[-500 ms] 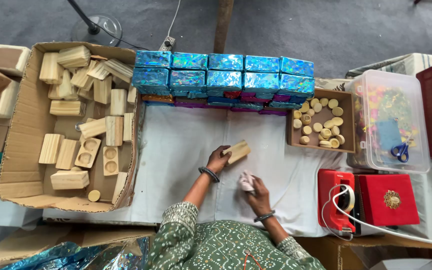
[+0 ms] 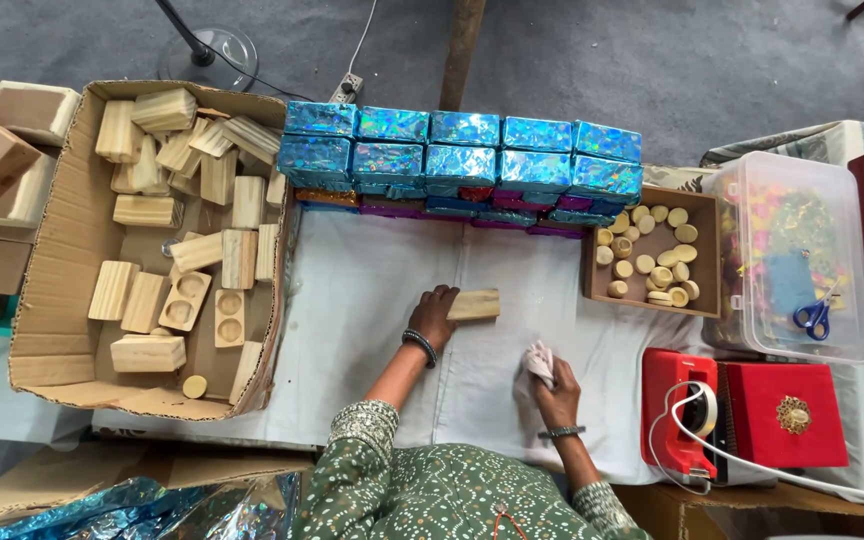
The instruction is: Cleaning wooden holders with a cloth and wrapping them in decorative foil.
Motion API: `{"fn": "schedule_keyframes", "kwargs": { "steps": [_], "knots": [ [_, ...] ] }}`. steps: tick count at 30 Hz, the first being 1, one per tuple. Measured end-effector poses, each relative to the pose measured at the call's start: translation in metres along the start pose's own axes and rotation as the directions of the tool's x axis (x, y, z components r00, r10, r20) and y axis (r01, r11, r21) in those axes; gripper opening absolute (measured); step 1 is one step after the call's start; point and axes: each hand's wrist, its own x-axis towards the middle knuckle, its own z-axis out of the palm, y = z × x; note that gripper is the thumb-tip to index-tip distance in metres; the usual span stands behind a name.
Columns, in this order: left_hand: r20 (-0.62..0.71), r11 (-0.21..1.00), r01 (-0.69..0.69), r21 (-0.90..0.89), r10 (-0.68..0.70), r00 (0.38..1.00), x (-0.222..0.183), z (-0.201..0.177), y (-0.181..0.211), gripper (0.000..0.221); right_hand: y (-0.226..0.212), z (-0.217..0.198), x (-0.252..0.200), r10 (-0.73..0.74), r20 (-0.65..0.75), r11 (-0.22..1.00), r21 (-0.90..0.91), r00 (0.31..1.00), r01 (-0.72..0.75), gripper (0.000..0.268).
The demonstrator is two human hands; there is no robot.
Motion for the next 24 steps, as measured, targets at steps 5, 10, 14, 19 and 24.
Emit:
{"fn": "schedule_keyframes", "kwargs": {
  "steps": [5,10,14,19,24],
  "knots": [
    [0.048,0.999,-0.033,-0.026,0.034,0.998,0.002,-0.016,0.008,0.068,-0.028,0.024,0.047,-0.198,0.024,0.979,-0.038,0.980,0.198,0.041],
    [-0.054,0.999,-0.042,0.012,0.042,0.998,-0.007,0.002,-0.006,0.074,-0.068,0.065,0.078,-0.489,0.123,0.855,-0.127,0.864,0.502,0.053],
    [-0.125,0.998,-0.005,-0.065,-0.003,0.992,-0.043,-0.007,-0.006,0.083,-0.066,0.073,0.084,-0.558,0.253,0.802,-0.078,0.790,0.592,0.058],
    [-0.217,0.948,0.132,-0.289,-0.200,0.955,-0.137,-0.018,-0.037,0.064,-0.009,0.050,0.089,-0.438,0.165,0.885,-0.092,0.884,0.456,0.038],
    [-0.406,0.811,0.277,-0.516,-0.516,0.754,-0.245,-0.027,-0.072,0.033,0.026,0.029,0.086,-0.437,0.236,0.796,-0.348,0.868,0.495,0.059]
  ]
}}
